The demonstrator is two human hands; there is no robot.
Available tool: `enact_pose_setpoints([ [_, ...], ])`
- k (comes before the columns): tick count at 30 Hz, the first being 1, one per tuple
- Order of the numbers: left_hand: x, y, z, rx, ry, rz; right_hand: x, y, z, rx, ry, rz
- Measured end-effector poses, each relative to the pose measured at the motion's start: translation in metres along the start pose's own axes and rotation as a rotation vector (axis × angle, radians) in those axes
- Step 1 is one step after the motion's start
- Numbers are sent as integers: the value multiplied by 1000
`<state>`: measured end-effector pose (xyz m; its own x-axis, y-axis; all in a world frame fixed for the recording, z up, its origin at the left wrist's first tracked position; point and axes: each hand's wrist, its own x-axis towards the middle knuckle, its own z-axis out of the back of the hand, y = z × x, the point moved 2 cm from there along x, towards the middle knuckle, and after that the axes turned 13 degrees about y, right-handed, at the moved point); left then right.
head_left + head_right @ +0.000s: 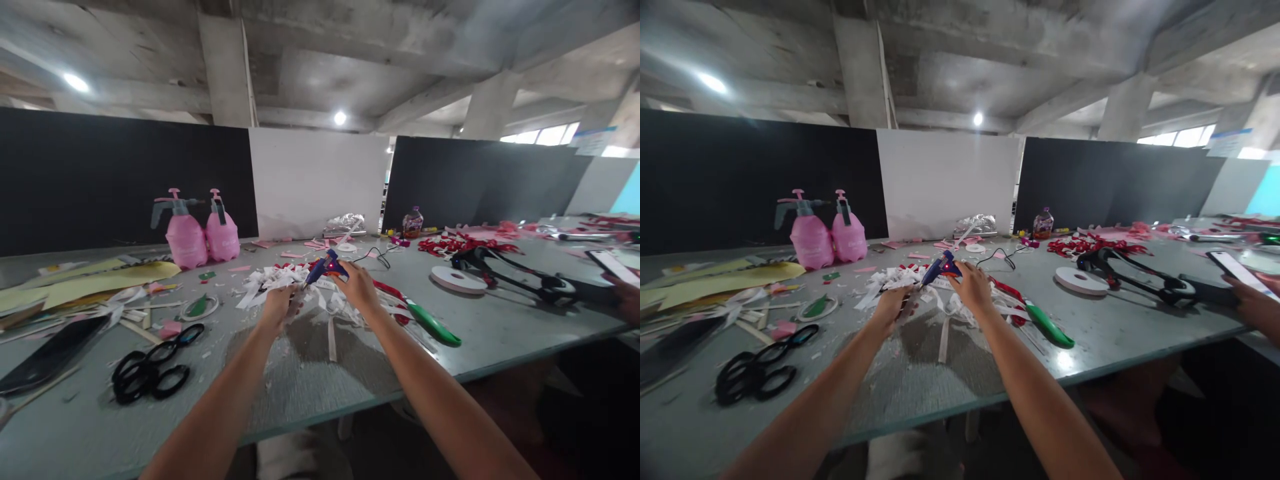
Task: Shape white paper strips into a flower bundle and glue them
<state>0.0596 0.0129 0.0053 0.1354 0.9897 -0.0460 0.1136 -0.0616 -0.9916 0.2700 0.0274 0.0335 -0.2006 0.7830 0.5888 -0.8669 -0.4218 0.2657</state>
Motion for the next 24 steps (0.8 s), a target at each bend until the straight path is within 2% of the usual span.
enact_pose_setpoints([
  [10, 0, 1, 0, 27, 18, -12, 0, -4, 1, 25, 24, 10],
  [24, 0, 4, 2, 64, 16, -11, 1, -11, 1, 48, -23, 25],
])
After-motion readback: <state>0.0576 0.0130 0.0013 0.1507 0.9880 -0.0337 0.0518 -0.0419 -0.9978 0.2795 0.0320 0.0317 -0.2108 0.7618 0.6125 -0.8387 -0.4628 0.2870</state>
